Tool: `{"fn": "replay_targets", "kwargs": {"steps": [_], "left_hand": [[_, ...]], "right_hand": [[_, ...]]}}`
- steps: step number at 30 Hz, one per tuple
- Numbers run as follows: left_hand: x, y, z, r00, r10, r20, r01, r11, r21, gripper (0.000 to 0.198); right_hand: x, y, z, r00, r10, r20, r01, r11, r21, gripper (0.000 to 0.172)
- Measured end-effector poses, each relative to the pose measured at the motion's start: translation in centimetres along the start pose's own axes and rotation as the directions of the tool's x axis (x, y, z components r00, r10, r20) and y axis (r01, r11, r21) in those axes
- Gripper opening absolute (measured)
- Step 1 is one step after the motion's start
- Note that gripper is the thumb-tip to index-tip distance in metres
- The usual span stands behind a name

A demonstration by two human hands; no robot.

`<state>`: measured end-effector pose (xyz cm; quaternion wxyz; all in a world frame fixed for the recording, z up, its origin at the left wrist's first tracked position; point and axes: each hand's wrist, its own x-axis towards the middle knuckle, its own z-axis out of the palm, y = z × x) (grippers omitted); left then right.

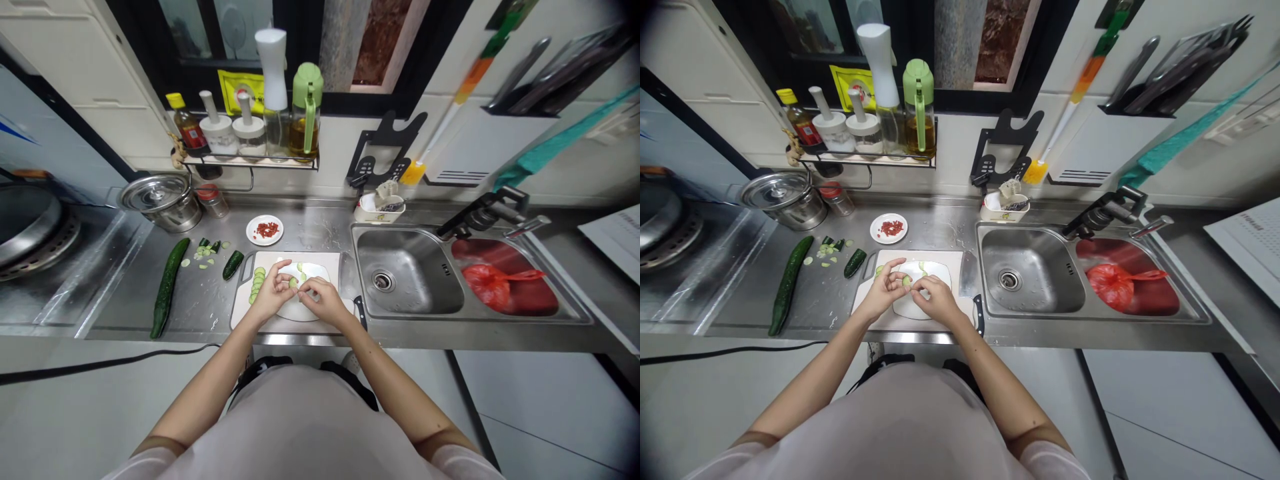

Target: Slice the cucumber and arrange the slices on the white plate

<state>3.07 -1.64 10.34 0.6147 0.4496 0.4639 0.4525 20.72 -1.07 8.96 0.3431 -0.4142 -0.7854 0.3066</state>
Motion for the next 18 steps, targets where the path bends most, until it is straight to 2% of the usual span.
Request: {"fn": "replay_targets", "kwargs": {"steps": [4, 9, 13, 18], "left_hand": [[0.2, 0.1, 0.0, 1.0, -0.007, 0.016, 0.007, 1.0, -0.007, 0.077], [0.7, -0.1, 0.1, 1.0, -0.003, 0.03, 0.004, 1.0, -0.005, 0.077], [1.4, -0.5, -0.1, 1.0, -0.005, 0.017, 0.005, 1.0, -0.009, 0.07], [2.6, -1.6, -0.4, 1.0, -0.02, -0.024, 0.02, 1.0, 0.011, 0.056]], "right_hand": [[0.2, 0.2, 0.3, 0.994, 0.105, 0.012, -0.106, 0.986, 0.132, 0.012], [0.6, 0.5, 0.2, 0.963, 0.249, 0.099, -0.267, 0.927, 0.265, 0.015], [1.2, 1.1, -0.1, 0.95, 0.282, 0.135, -0.312, 0.881, 0.356, 0.013], [1.9, 3.2, -0.4, 0.915, 0.344, 0.21, -0.403, 0.794, 0.455, 0.013]]}}
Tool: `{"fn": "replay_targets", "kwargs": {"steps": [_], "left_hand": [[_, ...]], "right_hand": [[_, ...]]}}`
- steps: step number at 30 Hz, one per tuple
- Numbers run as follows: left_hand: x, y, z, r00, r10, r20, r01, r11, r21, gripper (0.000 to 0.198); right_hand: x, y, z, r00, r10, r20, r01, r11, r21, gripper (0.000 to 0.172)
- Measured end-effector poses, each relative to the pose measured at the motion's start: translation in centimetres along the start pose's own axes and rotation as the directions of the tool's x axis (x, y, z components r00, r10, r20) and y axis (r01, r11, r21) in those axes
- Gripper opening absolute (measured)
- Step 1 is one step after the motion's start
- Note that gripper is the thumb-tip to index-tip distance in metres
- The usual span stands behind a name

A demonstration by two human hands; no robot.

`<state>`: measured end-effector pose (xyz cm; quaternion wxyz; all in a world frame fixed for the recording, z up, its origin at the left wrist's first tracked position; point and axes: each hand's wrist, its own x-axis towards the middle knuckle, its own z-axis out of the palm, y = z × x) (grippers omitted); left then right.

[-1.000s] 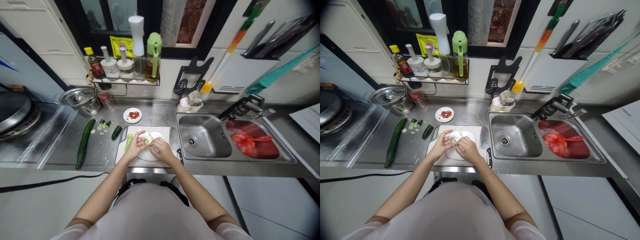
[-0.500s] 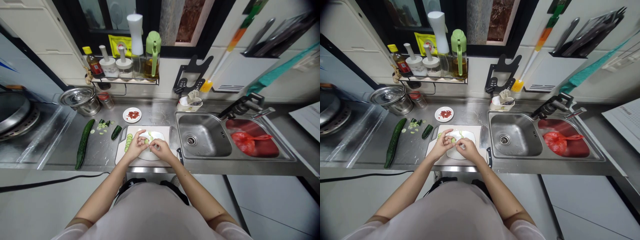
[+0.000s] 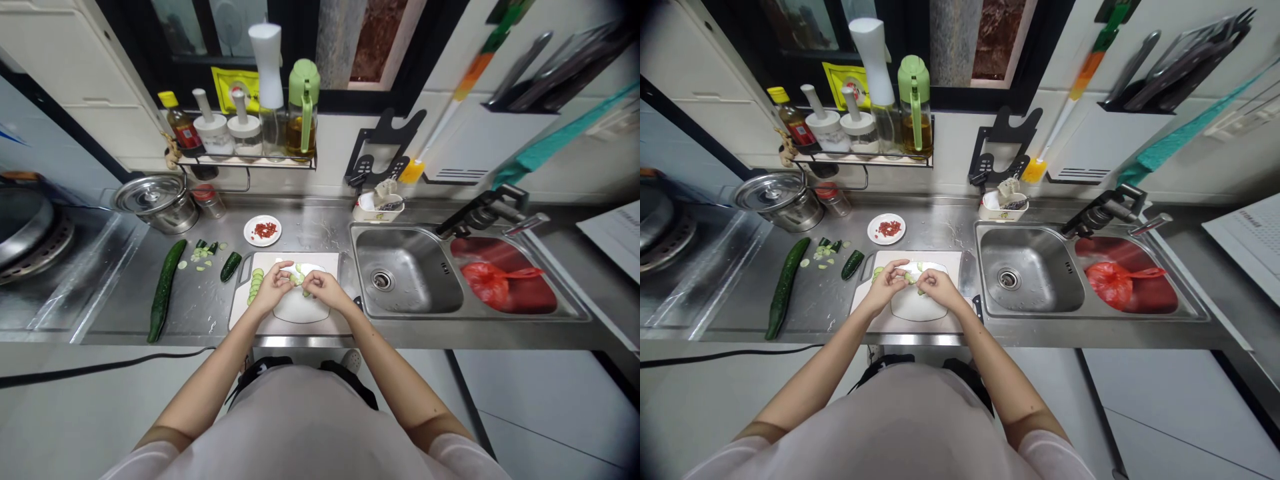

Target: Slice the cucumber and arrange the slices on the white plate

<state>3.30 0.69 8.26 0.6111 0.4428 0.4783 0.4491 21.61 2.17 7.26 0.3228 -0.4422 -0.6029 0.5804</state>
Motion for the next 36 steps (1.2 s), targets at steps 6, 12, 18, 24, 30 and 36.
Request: {"fn": "replay_targets", "kwargs": {"steps": [6, 12, 18, 24, 30, 36], "left_hand": [[1.9, -1.7, -0.2, 0.998, -0.016, -0.052, 0.019, 0.998, 0.06, 0.042], [4.1, -3.5, -0.4, 0.996, -0.023, -0.08, 0.028, 0.998, 0.054, 0.037], [5.7, -5.2, -0.7, 0.992, -0.031, -0.124, 0.045, 0.993, 0.112, 0.031], [6.3, -6.3, -1.0, 0.983, -0.016, -0.183, 0.066, 0.962, 0.267, 0.025], [6.5, -6.3, -1.0, 0.974, 0.026, -0.223, 0.081, 0.886, 0.456, 0.02], [6.5, -5.9, -0.8, 0.978, 0.058, -0.201, 0.073, 0.804, 0.59, 0.023]], "right_hand": [[1.7, 1.6, -1.3, 0.998, -0.049, -0.034, 0.044, 0.989, -0.142, 0.017], [3.7, 2.7, -2.3, 0.995, -0.094, -0.02, 0.079, 0.916, -0.393, 0.016], [5.3, 3.2, -2.4, 0.998, -0.058, 0.018, 0.058, 0.824, -0.564, 0.014], [6.0, 3.2, -2.2, 0.999, -0.031, 0.011, 0.031, 0.75, -0.66, 0.015], [6.2, 3.5, -2.0, 1.0, -0.013, -0.004, 0.006, 0.683, -0.73, 0.017], [6.5, 3.7, -1.8, 1.0, -0.003, 0.022, 0.019, 0.594, -0.804, 0.017]]}}
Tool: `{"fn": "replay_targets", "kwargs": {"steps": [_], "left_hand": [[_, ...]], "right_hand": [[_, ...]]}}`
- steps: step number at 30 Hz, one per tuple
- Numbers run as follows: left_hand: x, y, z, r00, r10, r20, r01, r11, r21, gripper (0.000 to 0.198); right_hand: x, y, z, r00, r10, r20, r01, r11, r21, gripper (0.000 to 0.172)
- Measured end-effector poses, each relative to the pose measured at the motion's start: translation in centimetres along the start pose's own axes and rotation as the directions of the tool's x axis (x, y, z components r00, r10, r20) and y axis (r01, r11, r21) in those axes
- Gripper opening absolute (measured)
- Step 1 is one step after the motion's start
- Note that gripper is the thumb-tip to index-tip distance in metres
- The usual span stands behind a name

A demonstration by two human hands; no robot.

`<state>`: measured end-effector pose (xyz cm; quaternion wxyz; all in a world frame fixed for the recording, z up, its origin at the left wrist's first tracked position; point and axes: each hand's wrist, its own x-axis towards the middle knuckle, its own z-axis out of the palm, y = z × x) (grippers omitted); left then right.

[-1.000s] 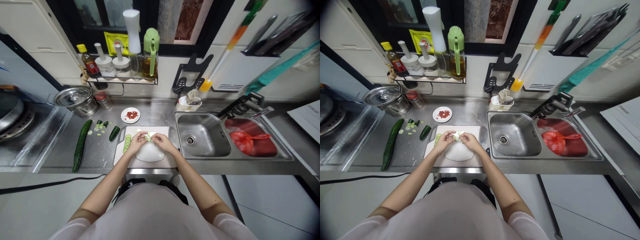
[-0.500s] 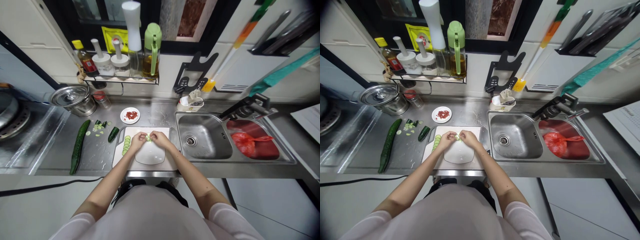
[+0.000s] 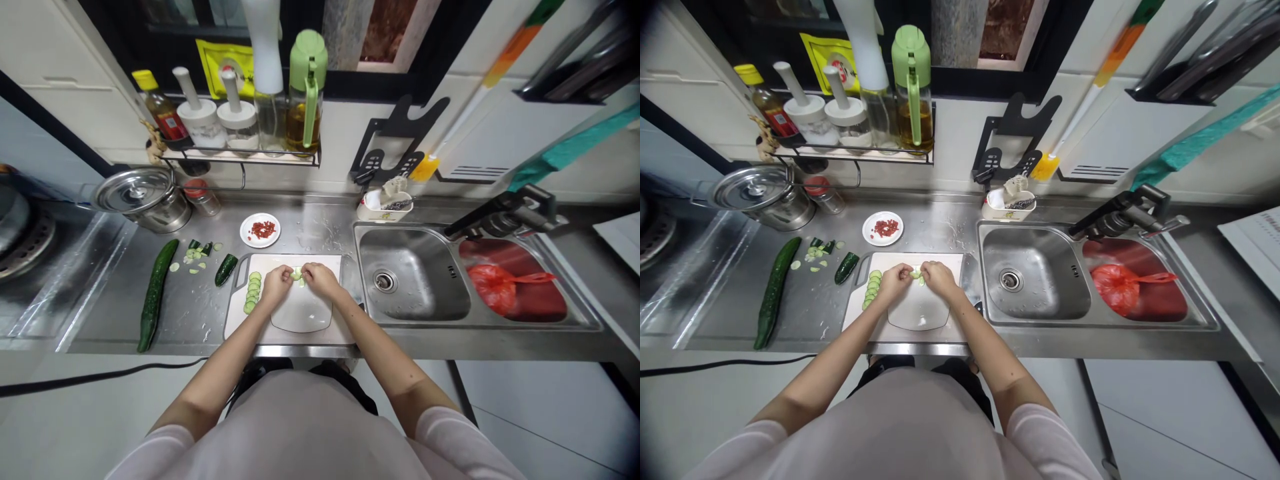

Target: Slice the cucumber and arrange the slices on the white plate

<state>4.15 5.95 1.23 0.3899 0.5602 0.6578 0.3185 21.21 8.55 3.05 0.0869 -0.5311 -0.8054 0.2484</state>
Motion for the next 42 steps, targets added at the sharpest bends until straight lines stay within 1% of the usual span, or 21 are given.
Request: {"fn": "replay_targets", "kwargs": {"steps": [4, 9, 14, 20, 29, 34, 42], "left_hand": [[0.1, -0.1, 0.2, 0.999, 0.039, 0.003, -0.039, 0.997, 0.072, 0.023], [0.1, -0.2, 0.4, 0.996, 0.088, -0.004, -0.087, 0.982, 0.167, 0.023], [-0.3, 0.0, 0.6, 0.996, 0.084, 0.04, -0.092, 0.945, 0.313, 0.016], [-0.5, 0.0, 0.8, 0.993, 0.094, 0.065, -0.113, 0.9, 0.422, 0.014], [-0.5, 0.1, 0.7, 0.994, 0.089, 0.069, -0.111, 0.881, 0.461, 0.013], [-0.6, 0.2, 0.9, 0.994, 0.095, 0.062, -0.113, 0.867, 0.486, 0.013], [-0.7, 0.1, 1.0, 0.994, 0.101, 0.047, -0.111, 0.877, 0.468, 0.015]], "right_hand": [[0.0, -0.1, 0.2, 1.0, 0.0, 0.014, 0.001, 0.997, -0.08, 0.018], [-0.1, -0.5, 0.1, 0.999, 0.031, 0.014, -0.028, 0.988, -0.154, 0.019], [-0.2, -1.0, -0.2, 0.993, 0.098, 0.069, -0.083, 0.978, -0.192, 0.025], [-0.3, -1.4, -0.3, 0.988, 0.132, 0.08, -0.112, 0.97, -0.216, 0.026], [-0.2, -1.4, -0.2, 0.988, 0.129, 0.082, -0.109, 0.969, -0.221, 0.023], [-0.3, -1.6, -0.1, 0.986, 0.149, 0.069, -0.129, 0.965, -0.227, 0.023], [-0.6, -1.5, -0.1, 0.989, 0.147, 0.033, -0.138, 0.971, -0.196, 0.023]]}}
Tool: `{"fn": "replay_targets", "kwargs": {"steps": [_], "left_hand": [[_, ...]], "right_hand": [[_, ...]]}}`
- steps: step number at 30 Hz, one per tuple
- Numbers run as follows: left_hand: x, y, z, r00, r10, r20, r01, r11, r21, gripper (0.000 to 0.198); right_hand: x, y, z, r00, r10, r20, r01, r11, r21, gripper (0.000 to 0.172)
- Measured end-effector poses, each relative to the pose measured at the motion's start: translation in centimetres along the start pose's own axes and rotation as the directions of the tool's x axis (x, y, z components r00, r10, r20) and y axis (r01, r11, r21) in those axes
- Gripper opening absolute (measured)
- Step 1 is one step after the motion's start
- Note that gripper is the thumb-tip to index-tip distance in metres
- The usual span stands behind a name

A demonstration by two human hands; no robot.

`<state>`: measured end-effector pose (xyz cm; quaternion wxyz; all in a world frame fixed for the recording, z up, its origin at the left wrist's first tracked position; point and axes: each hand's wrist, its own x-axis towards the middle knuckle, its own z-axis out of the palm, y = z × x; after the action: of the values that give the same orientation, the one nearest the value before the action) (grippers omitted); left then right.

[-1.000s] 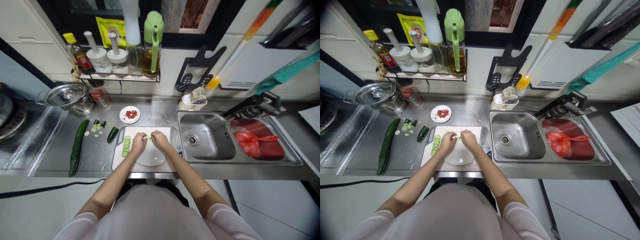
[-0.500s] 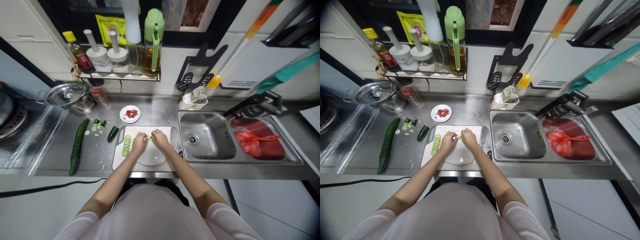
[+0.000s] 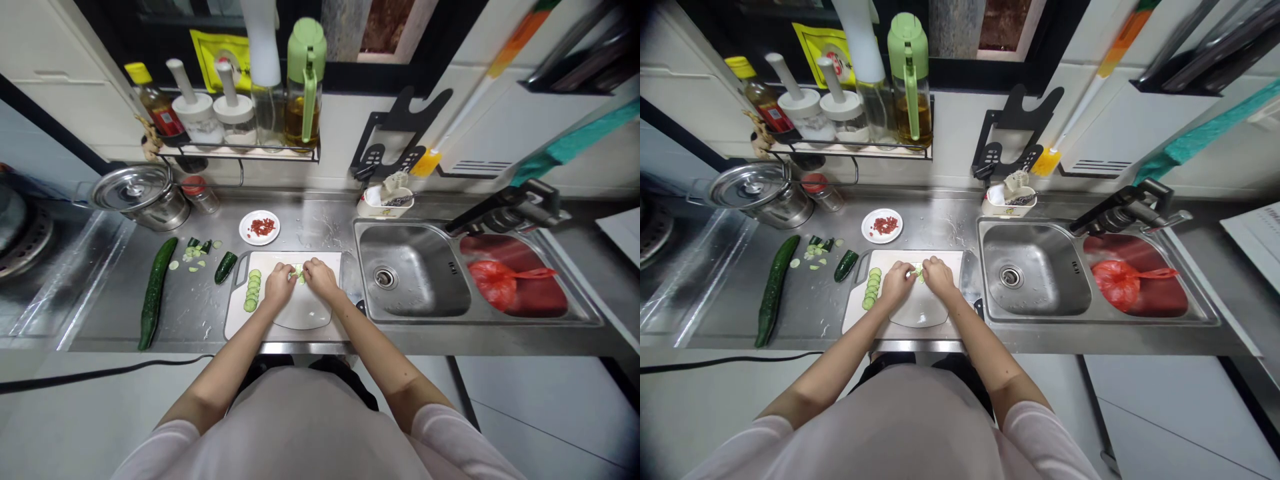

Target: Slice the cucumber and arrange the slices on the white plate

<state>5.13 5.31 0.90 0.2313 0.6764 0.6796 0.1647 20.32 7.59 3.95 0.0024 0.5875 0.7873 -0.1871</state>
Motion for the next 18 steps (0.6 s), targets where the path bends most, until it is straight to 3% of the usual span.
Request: {"fn": "replay_targets", "kwargs": {"steps": [6, 11, 18], "left_hand": [[-0.2, -0.2, -0.1, 1.0, 0.008, -0.022, -0.009, 0.999, -0.049, 0.014], [-0.3, 0.0, 0.0, 1.0, 0.004, -0.016, -0.004, 0.999, -0.046, 0.014], [-0.3, 0.3, -0.1, 1.0, -0.008, -0.002, 0.008, 1.0, -0.002, 0.014]], "right_hand": [[-0.8, 1.0, -0.1, 0.993, 0.095, -0.072, -0.09, 0.994, 0.069, 0.024], [-1.2, 1.0, 0.1, 0.982, 0.189, -0.026, -0.188, 0.981, 0.042, 0.02], [-1.0, 0.8, -0.1, 0.983, 0.185, -0.006, -0.185, 0.983, -0.013, 0.02]]}}
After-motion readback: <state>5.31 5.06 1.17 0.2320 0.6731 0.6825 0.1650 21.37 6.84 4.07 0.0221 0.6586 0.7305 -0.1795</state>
